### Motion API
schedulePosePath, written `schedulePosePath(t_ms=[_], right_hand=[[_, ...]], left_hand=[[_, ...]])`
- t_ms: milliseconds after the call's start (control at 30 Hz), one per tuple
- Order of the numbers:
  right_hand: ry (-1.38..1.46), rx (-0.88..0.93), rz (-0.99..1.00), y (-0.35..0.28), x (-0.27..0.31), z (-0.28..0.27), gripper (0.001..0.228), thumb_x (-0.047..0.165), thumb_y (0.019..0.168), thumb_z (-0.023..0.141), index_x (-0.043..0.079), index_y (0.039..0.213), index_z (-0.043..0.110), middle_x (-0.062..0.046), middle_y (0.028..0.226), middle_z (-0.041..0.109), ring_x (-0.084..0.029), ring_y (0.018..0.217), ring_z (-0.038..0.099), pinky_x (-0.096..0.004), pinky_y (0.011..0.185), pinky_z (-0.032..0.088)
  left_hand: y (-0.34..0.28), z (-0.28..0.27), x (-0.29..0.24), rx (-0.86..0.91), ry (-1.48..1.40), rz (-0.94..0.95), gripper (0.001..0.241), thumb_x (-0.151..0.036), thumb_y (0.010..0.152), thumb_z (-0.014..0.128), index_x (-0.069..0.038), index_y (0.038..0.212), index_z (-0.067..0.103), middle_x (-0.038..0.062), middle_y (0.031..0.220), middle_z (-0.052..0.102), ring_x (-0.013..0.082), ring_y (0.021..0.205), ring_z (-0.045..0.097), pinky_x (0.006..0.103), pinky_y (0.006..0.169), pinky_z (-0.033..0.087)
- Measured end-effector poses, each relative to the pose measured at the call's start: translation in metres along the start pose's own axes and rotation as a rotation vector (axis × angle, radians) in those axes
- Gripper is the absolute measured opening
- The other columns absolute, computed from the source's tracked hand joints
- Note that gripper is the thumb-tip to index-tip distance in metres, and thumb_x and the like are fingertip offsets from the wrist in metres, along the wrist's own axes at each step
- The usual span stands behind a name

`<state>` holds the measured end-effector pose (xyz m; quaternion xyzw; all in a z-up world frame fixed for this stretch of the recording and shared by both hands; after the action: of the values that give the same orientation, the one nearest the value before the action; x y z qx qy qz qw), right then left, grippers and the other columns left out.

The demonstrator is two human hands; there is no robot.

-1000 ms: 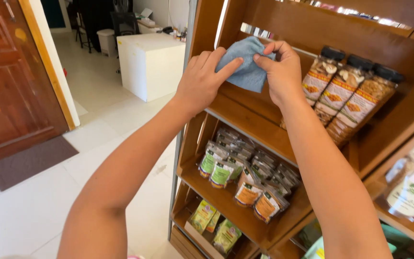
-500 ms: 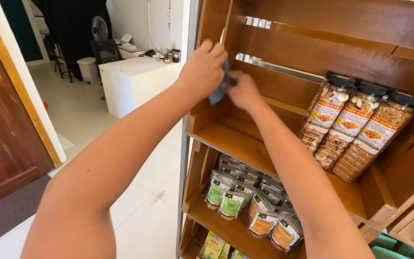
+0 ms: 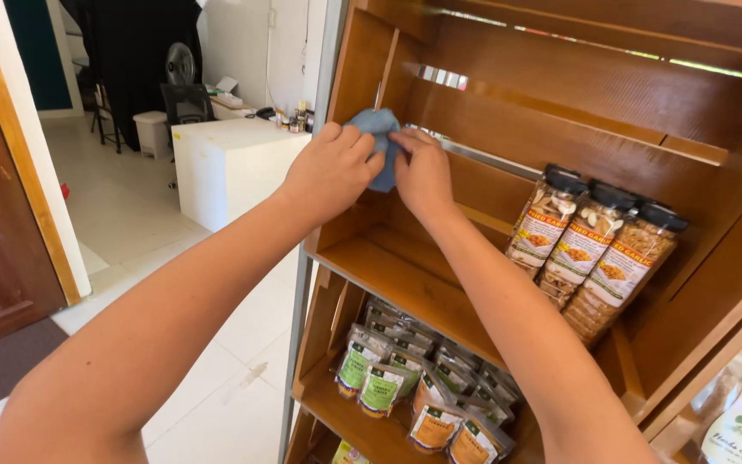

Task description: Cleaning wooden display shelves with a cloth and organizing jars and packaged products into a basket.

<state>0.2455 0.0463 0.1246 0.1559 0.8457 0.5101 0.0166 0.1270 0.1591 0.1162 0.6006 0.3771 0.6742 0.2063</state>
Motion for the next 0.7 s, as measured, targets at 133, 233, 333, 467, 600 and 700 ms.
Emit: schedulePosePath(t_ms=[133,233,333,467,600,700], right_hand=[[-0.016,-0.081,-0.008,0.006,0.026,-0.014,0.045,-0.008,0.088,0.060,-0.009,0.133,0.061,-0.031,0.135,0.058,-0.049,0.126,0.056,-0.053,0.106,0.050],[0.050,-0.117,-0.005,0.019,0.021,-0.007,0.055,-0.014,0.085,0.057,-0.017,0.139,0.051,-0.039,0.141,0.048,-0.056,0.132,0.047,-0.057,0.111,0.045],[0.020,-0.047,0.062,0.014,-0.003,0.021,0.051,-0.008,0.087,0.058,-0.013,0.138,0.055,-0.033,0.139,0.053,-0.051,0.130,0.053,-0.052,0.109,0.047],[-0.054,0.180,0.147,0.008,-0.045,0.064,0.041,0.009,0.089,0.064,0.003,0.130,0.067,-0.018,0.129,0.066,-0.038,0.124,0.062,-0.046,0.104,0.052],[-0.134,0.525,0.467,-0.022,-0.051,0.068,0.034,0.036,0.091,0.063,0.017,0.117,0.076,-0.008,0.116,0.076,-0.030,0.117,0.068,-0.046,0.098,0.055],[-0.134,0.489,0.437,-0.034,-0.079,0.071,0.038,0.025,0.086,0.069,0.028,0.124,0.073,0.006,0.121,0.074,-0.019,0.117,0.069,-0.039,0.100,0.056]], left_hand=[[0.027,0.000,0.013,-0.088,0.094,0.040,0.008,-0.011,0.091,0.061,-0.010,0.086,0.067,0.009,0.081,0.053,0.0283,0.074,0.050,0.0403,0.070,0.037],[0.039,0.005,0.026,-0.142,0.121,0.042,0.011,-0.013,0.090,0.062,-0.011,0.080,0.066,0.009,0.082,0.051,0.0266,0.073,0.047,0.0400,0.069,0.037],[0.024,0.020,0.021,-0.074,0.066,0.029,0.013,-0.011,0.087,0.059,-0.009,0.077,0.068,0.012,0.082,0.056,0.0287,0.079,0.051,0.0422,0.073,0.039],[-0.003,0.044,-0.005,0.106,-0.052,-0.013,0.015,-0.008,0.085,0.060,-0.006,0.078,0.073,0.012,0.076,0.063,0.0302,0.078,0.056,0.0438,0.070,0.041],[-0.034,0.057,-0.041,0.388,-0.181,-0.053,0.021,-0.004,0.083,0.062,-0.010,0.068,0.075,0.009,0.065,0.066,0.0277,0.067,0.059,0.0448,0.067,0.041],[-0.018,0.041,-0.033,0.264,-0.259,0.021,0.016,-0.004,0.082,0.065,-0.007,0.070,0.076,0.010,0.068,0.068,0.0264,0.073,0.061,0.0430,0.077,0.042]])
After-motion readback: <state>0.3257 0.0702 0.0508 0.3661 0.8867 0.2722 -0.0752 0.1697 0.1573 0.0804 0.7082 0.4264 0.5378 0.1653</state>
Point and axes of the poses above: each hand's wrist, its own y-axis towards the middle knuckle, its own z-axis out of the palm, x = y × z, the point moved 4 cm from there along y, towards the middle knuckle
